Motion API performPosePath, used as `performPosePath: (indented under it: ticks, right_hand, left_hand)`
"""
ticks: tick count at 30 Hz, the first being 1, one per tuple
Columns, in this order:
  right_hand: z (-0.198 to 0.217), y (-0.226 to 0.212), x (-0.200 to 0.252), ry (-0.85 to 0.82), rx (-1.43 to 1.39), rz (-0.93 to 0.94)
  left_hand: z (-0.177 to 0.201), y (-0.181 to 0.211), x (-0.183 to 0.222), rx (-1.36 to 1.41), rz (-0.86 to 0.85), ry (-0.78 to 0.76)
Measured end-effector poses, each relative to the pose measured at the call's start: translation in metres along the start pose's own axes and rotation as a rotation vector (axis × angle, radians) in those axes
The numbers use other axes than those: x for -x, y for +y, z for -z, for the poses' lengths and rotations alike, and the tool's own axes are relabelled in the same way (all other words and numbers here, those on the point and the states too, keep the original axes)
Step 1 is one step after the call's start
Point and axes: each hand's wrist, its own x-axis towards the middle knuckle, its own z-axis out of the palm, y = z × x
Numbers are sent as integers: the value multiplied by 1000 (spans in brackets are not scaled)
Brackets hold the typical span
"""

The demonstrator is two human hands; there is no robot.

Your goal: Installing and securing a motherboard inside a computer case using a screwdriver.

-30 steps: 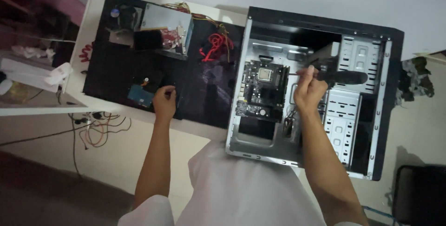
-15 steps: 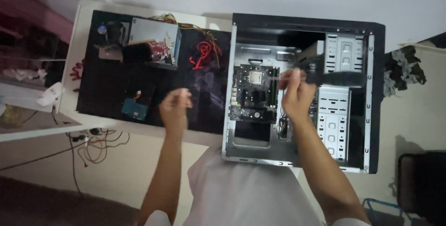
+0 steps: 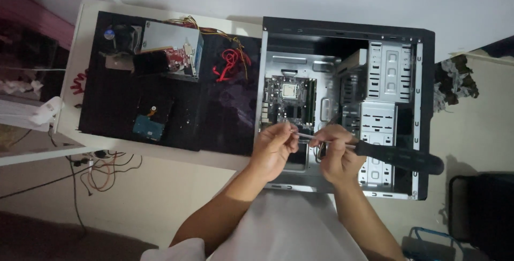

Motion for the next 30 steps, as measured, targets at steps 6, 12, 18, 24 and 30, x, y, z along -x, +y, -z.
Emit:
performPosePath:
  ticks: [6,12,18,24,30]
  right_hand:
    - [3,13,16,20,-78,-52]
    - [0,11,14,36,-21,-28]
    - [-2,10,13,25,8,-8]
    - [-5,12,13,34,46,66]
    - [-10,6,12,62,32,-18]
  left_hand:
    - [-10,8,3,-15,12,9]
    - [-10,18,3,-80,-5,8]
    - [-11,12,2,-73,15,11]
    - [-17,15,3,-96,26,35]
    - [-13,15,0,-77,49,33]
